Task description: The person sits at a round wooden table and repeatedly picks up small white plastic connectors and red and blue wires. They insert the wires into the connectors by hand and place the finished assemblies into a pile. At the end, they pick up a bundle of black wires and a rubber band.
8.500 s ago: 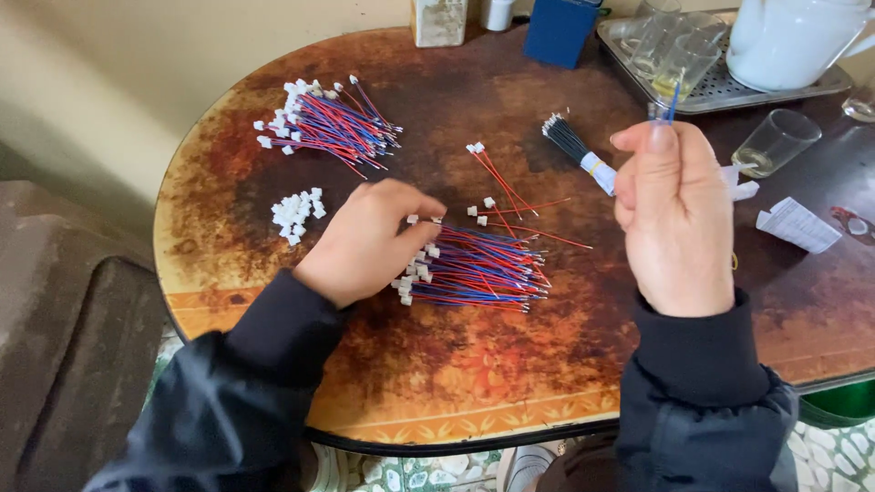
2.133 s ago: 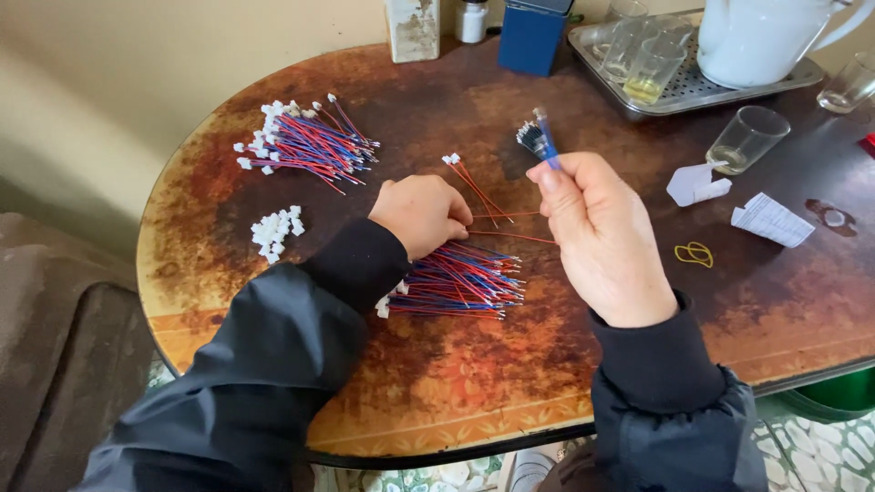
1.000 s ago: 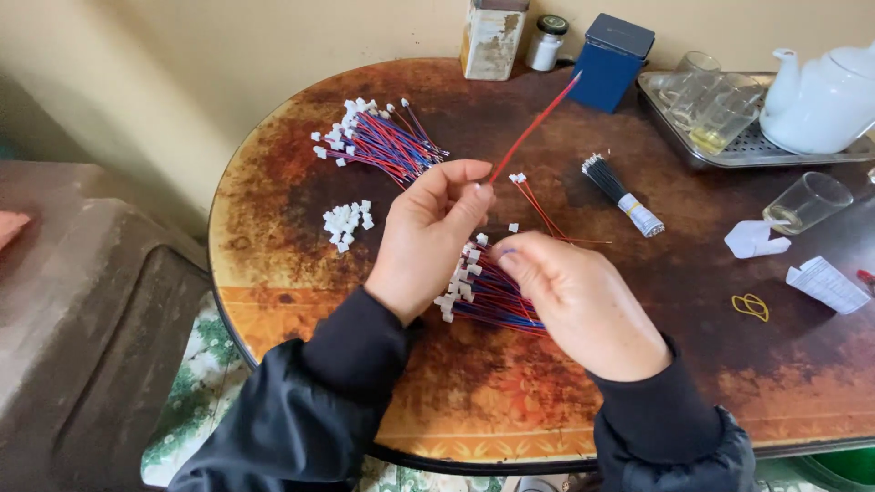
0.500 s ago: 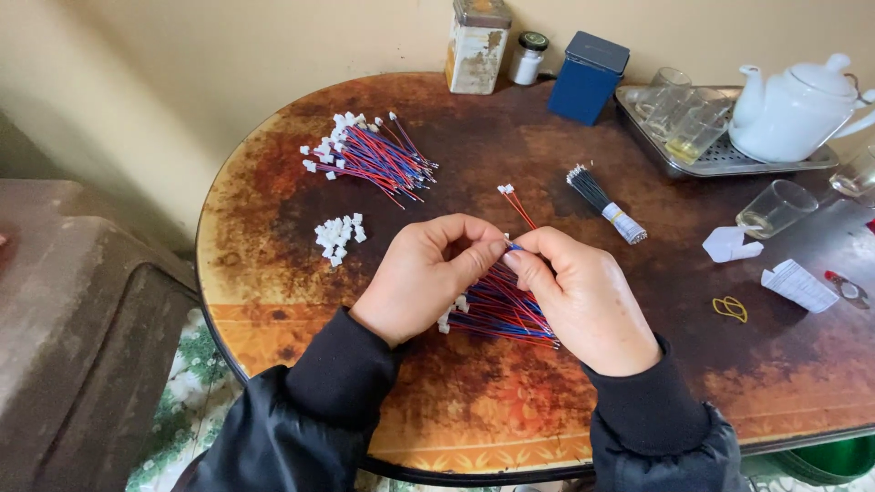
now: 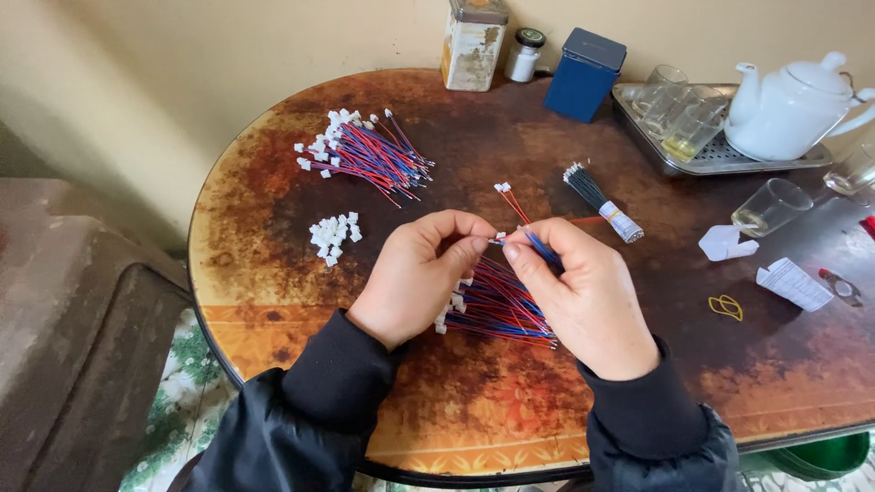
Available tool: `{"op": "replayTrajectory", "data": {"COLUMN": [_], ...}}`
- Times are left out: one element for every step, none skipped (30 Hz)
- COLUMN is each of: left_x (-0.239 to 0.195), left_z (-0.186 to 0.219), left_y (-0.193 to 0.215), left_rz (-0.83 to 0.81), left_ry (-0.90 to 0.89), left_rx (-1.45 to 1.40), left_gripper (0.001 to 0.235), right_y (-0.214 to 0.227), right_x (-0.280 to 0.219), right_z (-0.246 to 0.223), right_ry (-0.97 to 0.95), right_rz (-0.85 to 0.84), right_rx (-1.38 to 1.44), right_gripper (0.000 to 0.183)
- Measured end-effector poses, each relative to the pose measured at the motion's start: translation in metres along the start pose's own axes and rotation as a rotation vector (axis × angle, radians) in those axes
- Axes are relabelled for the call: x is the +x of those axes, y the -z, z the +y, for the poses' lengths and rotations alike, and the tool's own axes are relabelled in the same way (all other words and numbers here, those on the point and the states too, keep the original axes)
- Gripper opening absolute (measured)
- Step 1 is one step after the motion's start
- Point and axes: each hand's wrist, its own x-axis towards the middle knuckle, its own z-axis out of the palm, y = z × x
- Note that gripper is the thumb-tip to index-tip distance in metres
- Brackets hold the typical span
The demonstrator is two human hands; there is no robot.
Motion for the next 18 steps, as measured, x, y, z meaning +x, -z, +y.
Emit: {"op": "replayTrajectory", "data": {"left_x": [0.001, 0.002, 0.004, 0.003, 0.003, 0.003, 0.004, 0.004, 0.004, 0.002, 0.001, 0.001, 0.001, 0.000, 0.000, 0.001, 0.000, 0.000], "left_z": [-0.002, -0.003, -0.005, -0.004, -0.003, -0.003, -0.003, -0.004, -0.005, -0.003, -0.001, 0.002, 0.000, -0.002, -0.005, -0.003, -0.001, 0.000], "left_y": [0.002, 0.004, 0.006, 0.006, 0.006, 0.006, 0.005, 0.005, 0.004, 0.005, 0.006, 0.006, 0.007, 0.007, 0.008, 0.009, 0.010, 0.010], "left_rz": [0.001, 0.037, 0.073, 0.074, 0.085, 0.095, 0.098, 0.080, 0.060, 0.063, 0.053, 0.043, 0.041, 0.023, 0.007, 0.007, 0.001, -0.004], "left_ry": [-0.002, 0.000, 0.004, 0.003, 0.043, 0.084, 0.083, 0.103, 0.127, 0.128, 0.174, 0.220, 0.222, 0.233, 0.242, 0.242, 0.288, 0.333], "left_rx": [0.001, 0.070, 0.140, 0.140, 0.080, 0.020, 0.020, -0.101, -0.220, -0.218, -0.312, -0.406, -0.403, -0.543, -0.682, -0.678, -0.738, -0.798], "left_gripper": [0.007, 0.009, 0.013, 0.013, 0.014, 0.015, 0.015, 0.018, 0.021, 0.021, 0.022, 0.022, 0.022, 0.022, 0.021, 0.021, 0.023, 0.025], "right_y": [0.003, 0.006, 0.008, 0.009, 0.011, 0.013, 0.012, 0.012, 0.011, 0.009, 0.008, 0.007, 0.007, 0.007, 0.006, 0.007, 0.007, 0.007], "right_x": [0.000, 0.000, 0.000, 0.001, 0.002, 0.004, 0.006, 0.009, 0.011, 0.012, 0.015, 0.017, 0.018, 0.019, 0.022, 0.022, 0.022, 0.021], "right_z": [-0.004, -0.007, -0.011, -0.014, -0.016, -0.018, -0.017, -0.015, -0.014, -0.011, -0.009, -0.007, -0.006, -0.005, -0.004, -0.004, -0.004, -0.004], "right_ry": [0.002, 0.067, 0.132, 0.133, 0.150, 0.167, 0.170, 0.175, 0.178, 0.179, 0.144, 0.109, 0.106, 0.099, 0.096, 0.096, 0.076, 0.057], "right_rz": [0.001, 0.029, 0.056, 0.056, 0.046, 0.035, 0.034, 0.020, 0.006, 0.005, -0.002, -0.008, -0.006, -0.025, -0.044, -0.042, -0.053, -0.063], "right_rx": [0.000, -0.006, -0.011, -0.011, -0.049, -0.086, -0.086, -0.120, -0.151, -0.148, -0.144, -0.140, -0.138, -0.127, -0.114, -0.111, -0.091, -0.072], "right_gripper": [0.016, 0.012, 0.009, 0.009, 0.011, 0.013, 0.013, 0.015, 0.018, 0.018, 0.015, 0.013, 0.013, 0.013, 0.012, 0.012, 0.011, 0.011]}}
